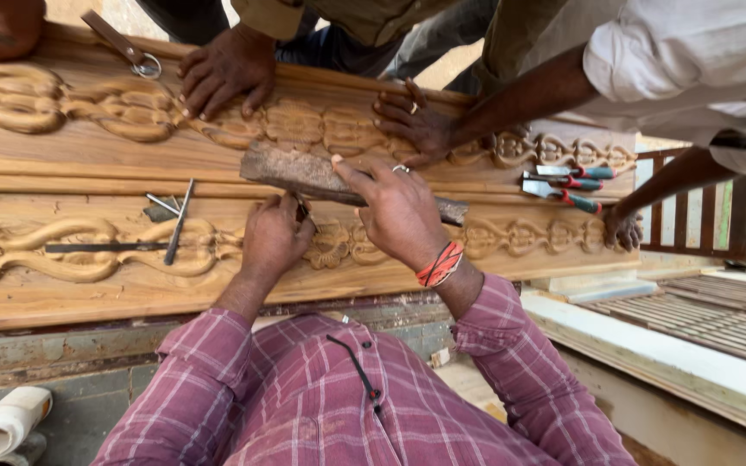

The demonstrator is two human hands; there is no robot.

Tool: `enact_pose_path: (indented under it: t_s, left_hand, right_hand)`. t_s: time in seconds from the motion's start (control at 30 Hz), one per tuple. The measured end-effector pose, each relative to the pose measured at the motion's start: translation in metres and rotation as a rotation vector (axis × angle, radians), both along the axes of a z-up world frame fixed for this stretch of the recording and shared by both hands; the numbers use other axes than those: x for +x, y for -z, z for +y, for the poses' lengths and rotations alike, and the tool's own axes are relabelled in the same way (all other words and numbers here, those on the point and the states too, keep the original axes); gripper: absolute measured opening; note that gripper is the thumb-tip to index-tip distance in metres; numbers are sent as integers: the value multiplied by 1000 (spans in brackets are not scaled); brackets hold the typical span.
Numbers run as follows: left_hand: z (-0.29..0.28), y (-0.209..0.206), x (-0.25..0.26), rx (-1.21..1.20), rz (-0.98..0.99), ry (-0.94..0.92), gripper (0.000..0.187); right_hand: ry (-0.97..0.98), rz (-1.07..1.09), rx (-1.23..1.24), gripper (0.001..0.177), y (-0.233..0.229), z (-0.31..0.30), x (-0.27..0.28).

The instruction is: The person carves floral patterns into a long wooden panel using a chisel and a wooden mallet. They repeatedly strike the chisel to shape the wood and occasionally brush away wood shavings with their hand. Other people are present and assist by holding the panel steady.

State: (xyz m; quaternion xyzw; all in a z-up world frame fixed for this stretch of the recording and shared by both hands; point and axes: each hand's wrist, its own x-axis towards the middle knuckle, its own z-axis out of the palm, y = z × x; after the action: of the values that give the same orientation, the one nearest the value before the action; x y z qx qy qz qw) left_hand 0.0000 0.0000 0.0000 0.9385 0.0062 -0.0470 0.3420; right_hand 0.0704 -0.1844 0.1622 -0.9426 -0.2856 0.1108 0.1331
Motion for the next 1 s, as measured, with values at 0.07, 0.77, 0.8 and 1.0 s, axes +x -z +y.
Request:
enact_pose_path:
  t_s: [0.07, 0.77, 0.8, 1.0]
  left_hand:
    - [0, -1, 3, -12, 9, -7, 25]
    - [-10, -8, -8, 78, 7, 20, 22]
    - [-11, -8, -9, 91, 27, 27, 23]
    - [-13, -8, -7, 140, -41, 36, 23]
  right_hand:
    - [3, -42, 84, 76, -2, -4, -1]
    - [23, -170, 145, 84, 1, -17, -30]
    - [44, -178, 184, 83, 1, -18, -32]
    - [24, -120, 50, 82, 0, -23, -35]
